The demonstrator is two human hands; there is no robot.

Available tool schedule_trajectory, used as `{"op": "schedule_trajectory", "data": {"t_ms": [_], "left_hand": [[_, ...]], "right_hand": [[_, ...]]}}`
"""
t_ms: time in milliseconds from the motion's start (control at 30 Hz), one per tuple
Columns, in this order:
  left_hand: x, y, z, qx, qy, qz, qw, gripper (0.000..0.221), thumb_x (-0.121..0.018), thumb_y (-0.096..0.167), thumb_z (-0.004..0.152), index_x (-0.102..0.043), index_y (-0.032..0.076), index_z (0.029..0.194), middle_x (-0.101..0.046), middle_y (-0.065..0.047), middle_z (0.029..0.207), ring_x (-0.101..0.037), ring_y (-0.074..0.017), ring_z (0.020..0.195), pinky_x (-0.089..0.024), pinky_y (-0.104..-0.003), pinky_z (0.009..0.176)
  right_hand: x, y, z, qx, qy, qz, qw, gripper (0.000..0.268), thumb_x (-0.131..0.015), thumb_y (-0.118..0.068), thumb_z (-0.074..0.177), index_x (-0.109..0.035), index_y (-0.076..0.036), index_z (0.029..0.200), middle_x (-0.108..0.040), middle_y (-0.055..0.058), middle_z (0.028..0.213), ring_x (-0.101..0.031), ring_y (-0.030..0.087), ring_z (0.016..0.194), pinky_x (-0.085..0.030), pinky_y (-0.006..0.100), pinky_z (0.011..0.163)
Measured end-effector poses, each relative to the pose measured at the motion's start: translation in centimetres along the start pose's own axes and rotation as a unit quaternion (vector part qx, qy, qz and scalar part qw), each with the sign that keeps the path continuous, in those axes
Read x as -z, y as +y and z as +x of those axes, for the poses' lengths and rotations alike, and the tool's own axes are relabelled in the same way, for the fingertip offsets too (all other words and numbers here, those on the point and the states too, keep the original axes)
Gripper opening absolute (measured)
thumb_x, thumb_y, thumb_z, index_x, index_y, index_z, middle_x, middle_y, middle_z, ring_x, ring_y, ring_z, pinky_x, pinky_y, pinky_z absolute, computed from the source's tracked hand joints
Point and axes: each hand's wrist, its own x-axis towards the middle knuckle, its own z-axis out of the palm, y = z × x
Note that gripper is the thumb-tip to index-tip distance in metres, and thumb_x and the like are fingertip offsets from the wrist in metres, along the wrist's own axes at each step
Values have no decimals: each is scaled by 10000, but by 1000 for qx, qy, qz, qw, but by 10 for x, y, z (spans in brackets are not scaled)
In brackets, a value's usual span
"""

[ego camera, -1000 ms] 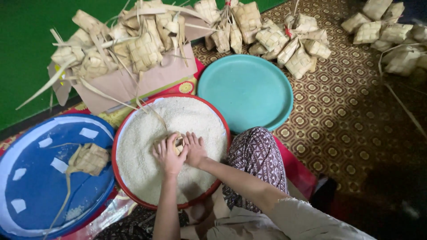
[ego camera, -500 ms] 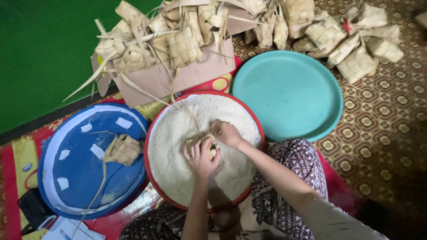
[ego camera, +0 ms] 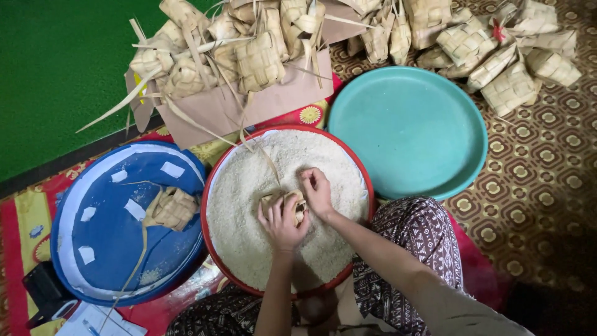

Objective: Filling woven palm leaf pouches with raw rice and tightening the weave to seal them.

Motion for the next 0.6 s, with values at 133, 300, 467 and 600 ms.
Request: {"op": "schedule_trajectory", "data": {"t_ms": [133, 300, 467, 600], "left_hand": [[-3, -1, -3, -3, 6, 5, 1000, 491, -693, 496, 773, -696, 289, 1219, -634, -15, 1099, -636, -193, 1050, -367, -604, 1110], [-6, -3, -5, 6, 11, 3, 1000, 477, -689, 492, 784, -685, 305, 1223, -628, 2, 1110, -629, -177, 1063, -354, -594, 1121], [-11, -7, -9, 7, 10, 6, 1000, 490, -713, 474, 764, -689, 296, 1220, -628, -12, 1125, -633, -193, 1082, -358, -609, 1106], [-6, -5, -9, 13, 9, -6, 1000, 462, -702, 510, 806, -703, 297, 1216, -643, -17, 1132, -640, -196, 1074, -342, -617, 1114]], "right_hand": [[-5, 3, -9, -19, -40, -13, 999, 118, -637, -188, 953, -707, -94, 938, -659, 158, 867, -631, 282, 821, -535, 426, 775], [-2, 1, -9, -172, 12, 104, 979, 96, -604, -160, 940, -677, -117, 895, -688, 102, 776, -632, 185, 709, -529, 331, 687], [0, -6, 2, -245, 22, 211, 946, 78, -617, -183, 937, -662, -124, 913, -727, 95, 749, -695, 174, 667, -534, 275, 645], [0, 12, 3, -271, 12, 212, 939, 109, -637, -223, 930, -696, -131, 940, -748, 107, 759, -713, 188, 665, -540, 285, 647]]}}
